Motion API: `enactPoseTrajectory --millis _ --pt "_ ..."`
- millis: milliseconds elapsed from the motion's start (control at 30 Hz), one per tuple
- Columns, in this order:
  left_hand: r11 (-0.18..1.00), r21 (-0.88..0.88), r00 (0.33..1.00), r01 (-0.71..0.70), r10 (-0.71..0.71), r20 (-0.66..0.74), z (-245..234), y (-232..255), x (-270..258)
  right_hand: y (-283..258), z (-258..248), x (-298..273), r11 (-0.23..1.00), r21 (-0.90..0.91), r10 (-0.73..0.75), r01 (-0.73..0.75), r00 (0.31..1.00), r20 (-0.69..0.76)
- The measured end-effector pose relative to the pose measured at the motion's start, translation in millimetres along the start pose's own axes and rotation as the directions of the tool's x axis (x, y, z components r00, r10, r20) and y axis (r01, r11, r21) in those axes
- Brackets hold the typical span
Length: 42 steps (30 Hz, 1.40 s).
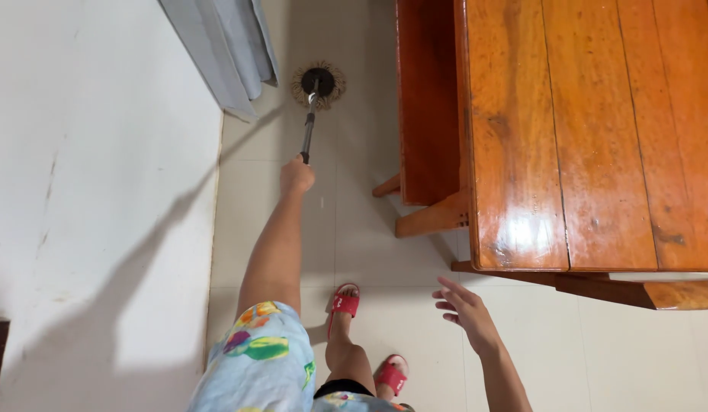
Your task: Mopping the floor around a dining table and chairs.
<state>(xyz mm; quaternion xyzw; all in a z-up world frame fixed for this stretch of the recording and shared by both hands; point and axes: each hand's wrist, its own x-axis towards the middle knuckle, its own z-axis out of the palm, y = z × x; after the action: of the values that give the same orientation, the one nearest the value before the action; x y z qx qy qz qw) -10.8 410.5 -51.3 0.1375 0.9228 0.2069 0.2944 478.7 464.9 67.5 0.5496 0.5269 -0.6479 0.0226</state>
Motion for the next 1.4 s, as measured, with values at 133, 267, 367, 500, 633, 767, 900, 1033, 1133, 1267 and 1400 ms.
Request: enactPoseTrajectory --millis 133,267,367,500,633,767,900,1033,1133,1267,1400 --pt "0.999 0.038 1.0 -0.012 0.012 0.017 16.4 -5.9 -40.2 20.5 -11.9 -1.3 0.998 0.026 0.051 -0.05 0.999 -0.014" --pt "0.992 -0.034 0.991 -0.123 0.121 -0.05 63.1 -57.5 -80.9 25.3 -21.3 -7.8 0.999 0.015 -0.032 0.031 0.999 0.03" --pt "0.982 -0.059 0.979 -0.179 0.173 -0.107 106.2 -106.0 -137.3 25.6 -31.3 -17.7 0.996 -0.001 -0.087 0.087 0.993 0.077" --pt "0.985 -0.095 0.985 -0.141 0.131 -0.109 122.1 -147.9 -284.0 46.6 -52.1 -34.9 0.987 -0.019 -0.155 0.16 0.975 0.159" --pt "0.995 -0.015 0.99 -0.102 0.1 -0.098 140.8 -216.2 -436.6 60.9 -75.3 -69.2 0.982 -0.033 -0.175 0.184 0.965 0.198" --pt "1.0 -0.022 1.0 -0.01 0.009 -0.009 138.3 -278.6 -580.6 69.7 -86.5 -92.5 0.979 -0.064 -0.177 0.195 0.96 0.218" --pt "0.989 -0.018 0.986 0.147 -0.145 0.08 107.6 -279.5 -678.3 69.4 -84.7 -103.4 0.972 -0.067 -0.202 0.227 0.943 0.266" --pt "0.944 0.113 0.934 0.309 -0.324 0.152 91.3 -241.8 -682.1 71.8 -83.2 -108.1 0.974 -0.057 -0.196 0.22 0.94 0.28" --pt "0.971 0.083 0.968 0.226 -0.234 0.096 90.2 -214.6 -646.5 71.7 -86.9 -103.0 0.974 -0.068 -0.19 0.216 0.943 0.273" --pt "0.992 0.058 0.994 0.108 -0.109 0.015 96.1 -178.8 -570.3 70.5 -100.3 -89.8 0.979 -0.082 -0.165 0.188 0.961 0.223" --pt "0.997 0.068 0.998 -0.037 0.04 -0.04 105.6 -137.7 -464.0 58.6 -115.1 -71.1 0.99 -0.062 -0.115 0.126 0.98 0.161"
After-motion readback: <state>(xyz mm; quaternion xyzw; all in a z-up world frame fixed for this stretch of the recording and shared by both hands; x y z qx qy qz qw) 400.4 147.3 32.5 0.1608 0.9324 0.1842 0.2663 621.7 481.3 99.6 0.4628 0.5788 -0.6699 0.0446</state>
